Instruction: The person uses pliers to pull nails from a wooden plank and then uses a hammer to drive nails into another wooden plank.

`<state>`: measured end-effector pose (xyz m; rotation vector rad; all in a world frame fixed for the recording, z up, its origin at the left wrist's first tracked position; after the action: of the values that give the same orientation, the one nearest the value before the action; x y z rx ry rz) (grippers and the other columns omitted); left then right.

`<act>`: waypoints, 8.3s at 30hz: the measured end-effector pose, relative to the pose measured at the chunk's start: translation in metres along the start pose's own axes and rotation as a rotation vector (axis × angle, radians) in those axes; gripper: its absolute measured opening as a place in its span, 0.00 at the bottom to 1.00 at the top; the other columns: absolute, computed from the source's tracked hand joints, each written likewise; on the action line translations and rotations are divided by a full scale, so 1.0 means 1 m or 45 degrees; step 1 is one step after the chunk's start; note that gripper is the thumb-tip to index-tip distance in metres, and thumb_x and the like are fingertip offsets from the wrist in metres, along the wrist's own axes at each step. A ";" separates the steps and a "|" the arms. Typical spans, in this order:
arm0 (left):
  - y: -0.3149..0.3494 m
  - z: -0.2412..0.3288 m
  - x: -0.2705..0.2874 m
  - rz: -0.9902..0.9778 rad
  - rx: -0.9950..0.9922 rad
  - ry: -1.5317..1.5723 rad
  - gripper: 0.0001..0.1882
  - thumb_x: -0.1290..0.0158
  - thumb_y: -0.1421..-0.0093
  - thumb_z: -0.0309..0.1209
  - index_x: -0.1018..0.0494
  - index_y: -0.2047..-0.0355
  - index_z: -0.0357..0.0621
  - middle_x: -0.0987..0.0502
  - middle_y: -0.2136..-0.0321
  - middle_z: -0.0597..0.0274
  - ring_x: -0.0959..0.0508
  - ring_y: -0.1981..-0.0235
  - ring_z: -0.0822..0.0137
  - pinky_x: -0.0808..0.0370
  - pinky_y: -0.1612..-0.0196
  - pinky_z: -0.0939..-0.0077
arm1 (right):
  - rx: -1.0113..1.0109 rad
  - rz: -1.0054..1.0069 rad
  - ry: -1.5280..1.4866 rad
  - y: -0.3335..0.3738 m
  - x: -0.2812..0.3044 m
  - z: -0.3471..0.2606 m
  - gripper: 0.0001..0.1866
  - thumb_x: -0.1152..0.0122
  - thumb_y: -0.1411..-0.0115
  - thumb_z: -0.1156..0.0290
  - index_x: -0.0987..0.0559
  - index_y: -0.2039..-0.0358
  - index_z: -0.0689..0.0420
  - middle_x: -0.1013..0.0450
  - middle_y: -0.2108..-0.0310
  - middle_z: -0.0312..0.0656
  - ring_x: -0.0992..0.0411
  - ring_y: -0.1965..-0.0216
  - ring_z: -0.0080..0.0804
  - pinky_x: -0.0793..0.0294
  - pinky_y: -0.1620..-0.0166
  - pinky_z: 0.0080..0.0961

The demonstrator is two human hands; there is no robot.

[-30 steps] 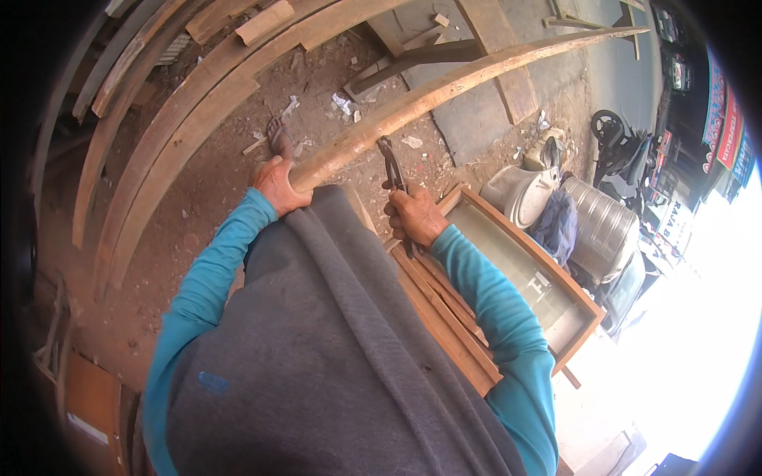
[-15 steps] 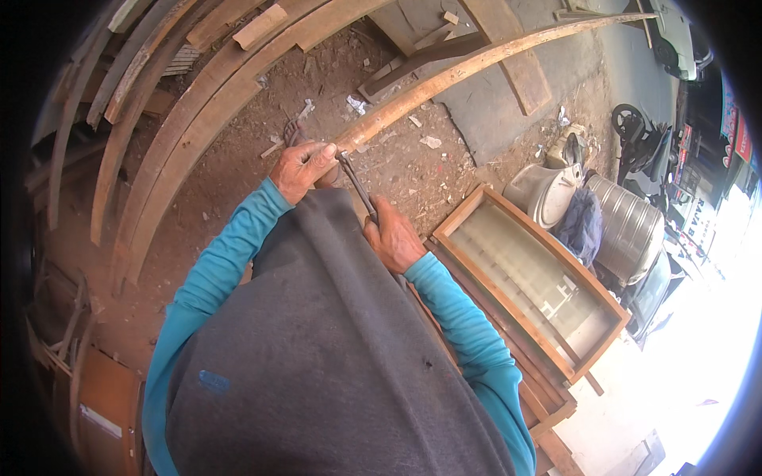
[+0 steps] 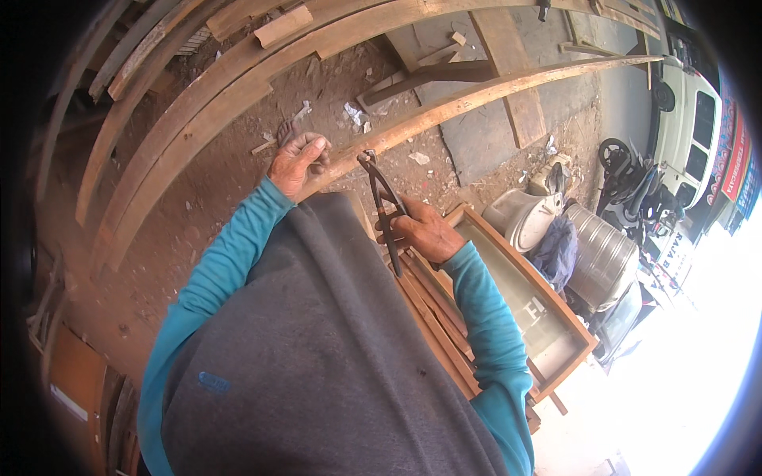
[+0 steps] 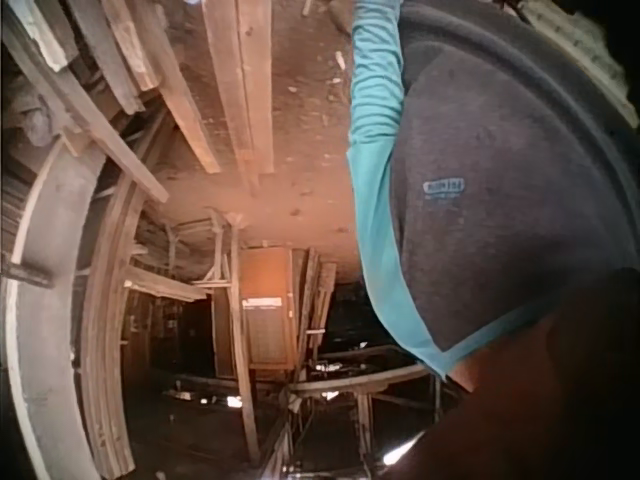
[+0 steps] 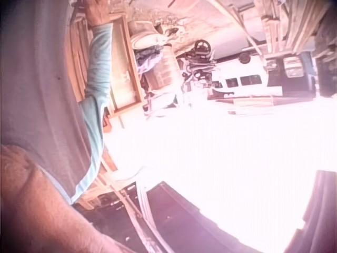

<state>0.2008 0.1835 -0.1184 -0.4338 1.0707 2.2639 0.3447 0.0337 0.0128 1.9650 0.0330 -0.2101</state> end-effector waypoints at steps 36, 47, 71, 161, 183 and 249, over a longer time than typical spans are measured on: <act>0.002 0.055 0.034 0.004 -0.035 -1.328 0.36 0.37 0.45 0.58 0.20 0.53 0.33 0.19 0.59 0.44 0.19 0.54 0.51 0.24 0.48 0.64 | 0.306 0.724 0.398 -0.071 -0.019 0.026 0.18 0.46 0.36 0.70 0.31 0.47 0.61 0.26 0.65 0.63 0.26 0.61 0.65 0.29 0.56 0.52; -0.011 -0.002 -0.077 -0.043 0.214 -0.423 0.15 0.37 0.36 0.42 0.18 0.62 0.41 0.24 0.76 0.71 0.29 0.73 0.80 0.30 0.69 0.82 | 0.493 0.500 0.854 0.008 0.028 0.024 0.29 0.44 0.38 0.74 0.36 0.36 0.61 0.29 0.52 0.62 0.28 0.53 0.63 0.28 0.51 0.50; 0.024 -0.011 -0.002 0.327 0.001 -1.664 0.40 0.35 0.50 0.62 0.22 0.53 0.35 0.20 0.54 0.44 0.20 0.51 0.50 0.25 0.46 0.59 | 0.197 0.030 -0.181 0.010 0.120 0.058 0.30 0.56 0.38 0.73 0.37 0.35 0.70 0.25 0.51 0.56 0.20 0.53 0.44 0.17 0.49 0.40; -0.119 0.012 -0.145 0.171 0.119 -2.040 0.44 0.33 0.57 0.63 0.23 0.54 0.35 0.26 0.51 0.44 0.25 0.47 0.47 0.27 0.42 0.55 | -0.201 -0.051 0.090 -0.003 0.319 -0.075 0.25 0.60 0.33 0.73 0.35 0.38 0.70 0.23 0.52 0.61 0.18 0.59 0.52 0.15 0.53 0.42; -0.171 0.016 -0.167 0.021 -0.012 -1.549 0.39 0.39 0.44 0.64 0.20 0.53 0.37 0.18 0.57 0.52 0.19 0.53 0.57 0.24 0.48 0.64 | 0.360 0.650 0.597 -0.030 0.276 -0.023 0.15 0.50 0.38 0.68 0.35 0.55 0.63 0.28 0.65 0.68 0.28 0.59 0.68 0.31 0.56 0.55; -0.146 -0.014 -0.223 0.323 -0.314 -2.120 0.29 0.30 0.59 0.50 0.26 0.67 0.41 0.27 0.63 0.50 0.24 0.57 0.46 0.24 0.54 0.52 | -0.205 -0.431 -0.667 0.006 0.371 -0.003 0.33 0.54 0.41 0.70 0.38 0.36 0.71 0.23 0.57 0.60 0.18 0.64 0.46 0.13 0.61 0.40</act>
<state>0.4658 0.1628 -0.0980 1.3584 -0.0681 1.9369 0.7108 0.0067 -0.0405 1.6830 0.0390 -0.9091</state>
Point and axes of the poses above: each hand's wrist, its own y-axis away from the middle knuckle, its own x-axis out of the back of the hand, z = x × y, the point moved 10 cm from there along -y, towards the middle knuckle
